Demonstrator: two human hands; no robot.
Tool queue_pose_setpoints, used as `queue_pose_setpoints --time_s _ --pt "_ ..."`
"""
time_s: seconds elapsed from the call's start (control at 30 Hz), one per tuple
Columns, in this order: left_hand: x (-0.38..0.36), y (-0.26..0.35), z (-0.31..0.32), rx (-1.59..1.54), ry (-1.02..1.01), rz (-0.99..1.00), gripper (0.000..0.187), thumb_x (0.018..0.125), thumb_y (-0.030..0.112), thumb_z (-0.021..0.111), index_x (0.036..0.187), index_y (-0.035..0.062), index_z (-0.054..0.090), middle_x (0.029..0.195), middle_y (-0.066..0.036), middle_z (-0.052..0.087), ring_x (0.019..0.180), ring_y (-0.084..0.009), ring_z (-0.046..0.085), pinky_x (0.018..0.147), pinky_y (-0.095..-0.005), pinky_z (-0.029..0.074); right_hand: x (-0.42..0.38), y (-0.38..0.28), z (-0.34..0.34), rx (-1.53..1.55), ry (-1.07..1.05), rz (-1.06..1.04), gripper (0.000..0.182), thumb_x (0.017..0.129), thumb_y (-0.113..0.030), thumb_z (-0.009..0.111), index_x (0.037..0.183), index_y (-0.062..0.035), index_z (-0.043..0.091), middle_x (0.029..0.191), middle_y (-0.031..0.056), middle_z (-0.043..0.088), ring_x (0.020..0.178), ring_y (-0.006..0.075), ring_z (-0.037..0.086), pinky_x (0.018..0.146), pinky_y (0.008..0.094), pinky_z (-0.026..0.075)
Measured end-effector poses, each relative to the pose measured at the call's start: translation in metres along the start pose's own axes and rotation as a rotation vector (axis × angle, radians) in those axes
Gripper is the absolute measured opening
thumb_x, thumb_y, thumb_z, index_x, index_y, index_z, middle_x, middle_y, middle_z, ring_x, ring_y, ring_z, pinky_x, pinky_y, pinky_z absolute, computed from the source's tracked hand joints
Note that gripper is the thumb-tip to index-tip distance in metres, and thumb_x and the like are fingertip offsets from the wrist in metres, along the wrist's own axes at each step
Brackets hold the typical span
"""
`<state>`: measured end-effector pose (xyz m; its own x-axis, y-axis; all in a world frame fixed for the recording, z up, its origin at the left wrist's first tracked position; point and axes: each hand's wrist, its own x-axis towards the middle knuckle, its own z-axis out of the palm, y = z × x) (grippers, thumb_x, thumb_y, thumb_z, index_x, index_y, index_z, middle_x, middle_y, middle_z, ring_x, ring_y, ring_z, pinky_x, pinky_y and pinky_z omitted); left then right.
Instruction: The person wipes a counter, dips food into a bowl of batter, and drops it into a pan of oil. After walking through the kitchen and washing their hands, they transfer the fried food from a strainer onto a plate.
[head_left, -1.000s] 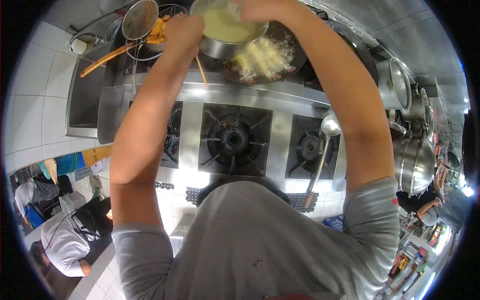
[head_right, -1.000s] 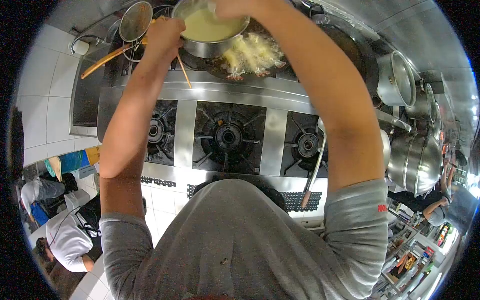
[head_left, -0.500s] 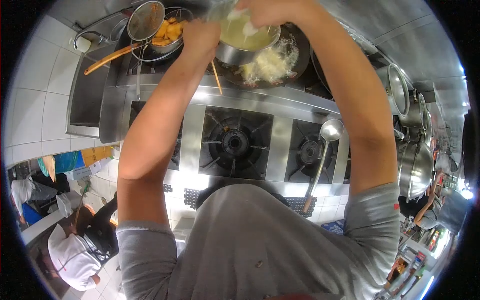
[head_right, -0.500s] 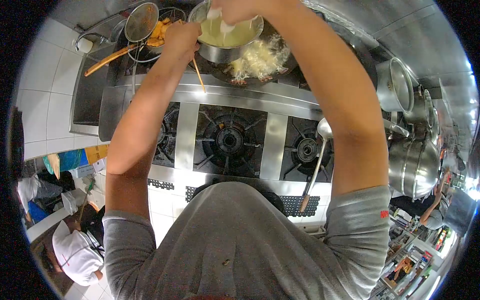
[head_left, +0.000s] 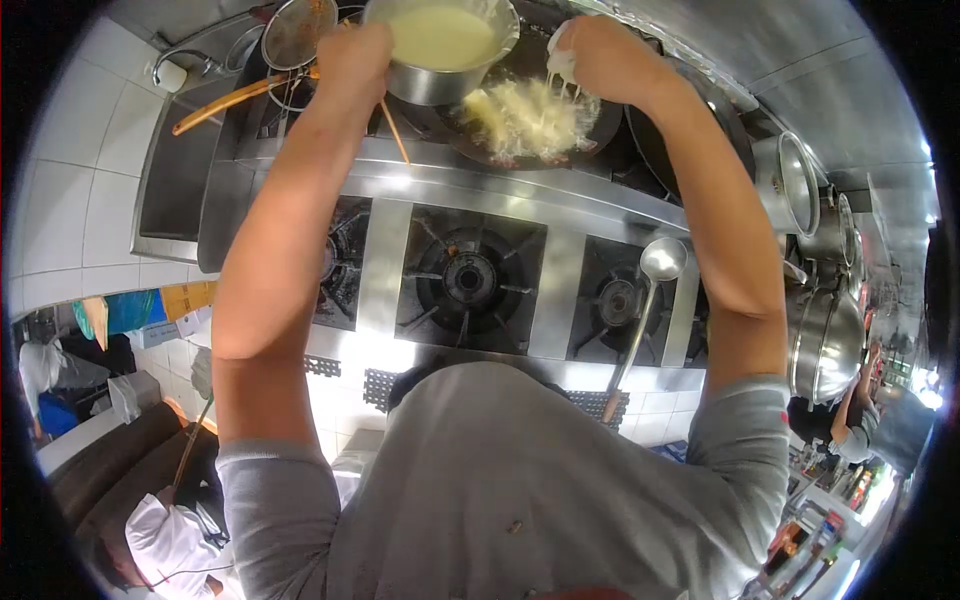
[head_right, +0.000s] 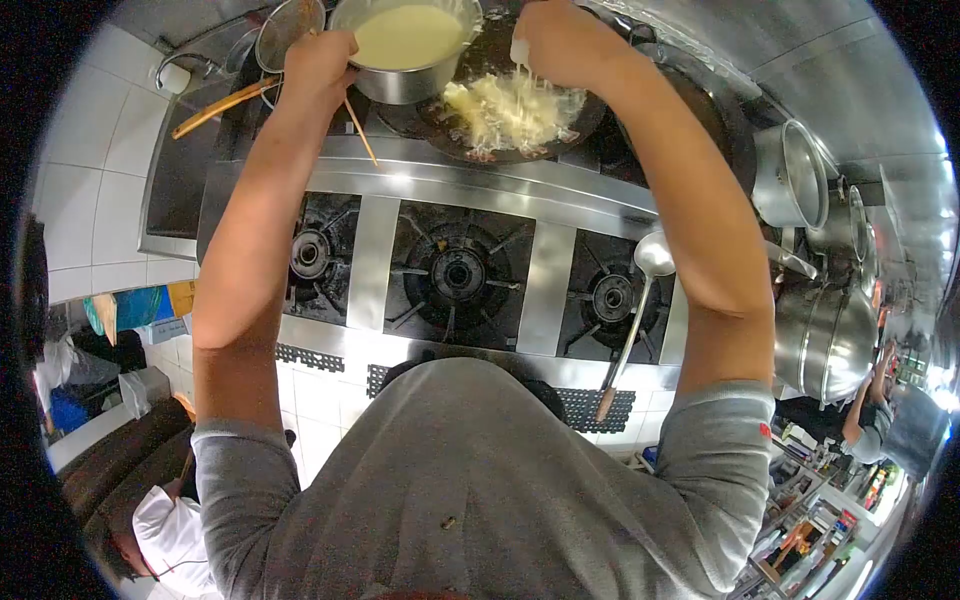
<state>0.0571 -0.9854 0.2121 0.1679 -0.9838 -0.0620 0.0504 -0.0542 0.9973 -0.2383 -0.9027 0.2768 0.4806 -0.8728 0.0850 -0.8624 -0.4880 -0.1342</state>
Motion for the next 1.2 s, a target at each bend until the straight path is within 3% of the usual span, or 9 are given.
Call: queue_pose_setpoints --time_s 0.2,0.6,0.67,0.73,0.93,1.03,1.1,1.13,1.2 --pt "-0.007 0.016 -0.01 -0.182 0.009 0.065 0.026 0.076 -0.002 0.061 0.099 -0.0119 0.058 0.084 -0.015 0.061 0.064 -0.0225 0.059 0.049 -0.0381 0.042 0.031 -0.016 0.028 -0.058 0.089 0.195 0.02 0.079 -0.001 0.062 0.092 -0.0013 0.077 0.092 0.023 0.072 0.094 0.0414 0.07 0.085 0.0464 0.056" --pt "0.011 0.004 -0.031 -0.135 -0.008 0.05 0.024 0.073 0.001 0.062 0.094 -0.0082 0.056 0.07 -0.009 0.054 0.052 -0.0193 0.052 0.044 -0.0363 0.037 0.033 -0.006 0.035 -0.116 0.086 0.123 0.028 0.075 0.002 0.062 0.099 0.0002 0.078 0.092 0.0243 0.073 0.092 0.041 0.072 0.082 0.045 0.058" --pt "0.015 0.002 -0.04 -0.094 -0.064 -0.027 0.035 0.078 0.001 0.065 0.112 -0.0034 0.057 0.1 -0.012 0.061 0.086 -0.0247 0.061 0.065 -0.0392 0.047 0.031 -0.019 0.016 -0.063 -0.039 0.21 0.03 0.077 0.0 0.061 0.103 -0.001 0.077 0.096 0.0235 0.074 0.095 0.0402 0.072 0.084 0.0446 0.058" --pt "0.022 0.0 -0.045 -0.074 -0.066 -0.013 0.033 0.078 0.001 0.065 0.11 -0.0035 0.057 0.097 -0.011 0.06 0.083 -0.0234 0.06 0.062 -0.0383 0.045 0.033 -0.03 -0.005 -0.01 -0.169 0.303 0.033 0.079 -0.001 0.06 0.108 -0.0021 0.076 0.1 0.0228 0.074 0.098 0.0395 0.072 0.086 0.0442 0.058" --pt "0.008 0.005 -0.037 -0.065 -0.1 0.0 0.028 0.079 0.001 0.064 0.106 -0.0028 0.059 0.092 -0.009 0.06 0.074 -0.0205 0.057 0.054 -0.0362 0.041 0.061 -0.077 -0.047 -0.096 0.296 0.317 0.022 0.078 -0.001 0.063 0.097 0.0033 0.074 0.1 0.0287 0.07 0.096 0.0457 0.068 0.082 0.0492 0.054" --pt "-0.001 0.008 -0.024 -0.177 -0.091 0.044 0.019 0.076 0.001 0.063 0.094 -0.0029 0.058 0.081 -0.009 0.058 0.061 -0.0193 0.054 0.048 -0.0358 0.038 0.095 -0.083 -0.037 -0.015 0.305 -0.02 0.024 0.077 -0.004 0.064 0.098 0.0028 0.074 0.102 0.0286 0.071 0.096 0.0444 0.069 0.082 0.0492 0.054" --pt "-0.002 0.007 -0.017 -0.222 -0.07 0.075 0.012 0.072 0.0 0.062 0.082 -0.0032 0.057 0.069 -0.009 0.056 0.049 -0.0181 0.051 0.04 -0.0352 0.034 0.106 -0.109 -0.044 -0.041 -0.203 0.131 0.024 0.075 -0.006 0.065 0.095 0.0027 0.074 0.098 0.0268 0.072 0.093 0.0418 0.071 0.08 0.0484 0.054" --pt "-0.003 0.006 -0.015 -0.216 -0.067 0.054 0.012 0.072 0.0 0.062 0.083 -0.0042 0.058 0.069 -0.009 0.056 0.049 -0.0184 0.052 0.04 -0.0357 0.035 0.119 -0.099 -0.021 -0.043 -0.199 0.13 0.024 0.075 -0.006 0.065 0.095 0.0027 0.074 0.098 0.0268 0.072 0.093 0.0418 0.071 0.08 0.0484 0.054" --pt "-0.011 0.014 -0.01 -0.212 -0.059 0.038 0.013 0.072 -0.001 0.062 0.084 -0.0051 0.059 0.069 -0.01 0.057 0.05 -0.0188 0.053 0.041 -0.0363 0.036 0.149 -0.064 0.045 0.011 -0.354 0.04 0.044 0.083 -0.006 0.058 0.125 -0.0067 0.071 0.115 0.021 0.073 0.107 0.0367 0.07 0.091 0.0438 0.056"
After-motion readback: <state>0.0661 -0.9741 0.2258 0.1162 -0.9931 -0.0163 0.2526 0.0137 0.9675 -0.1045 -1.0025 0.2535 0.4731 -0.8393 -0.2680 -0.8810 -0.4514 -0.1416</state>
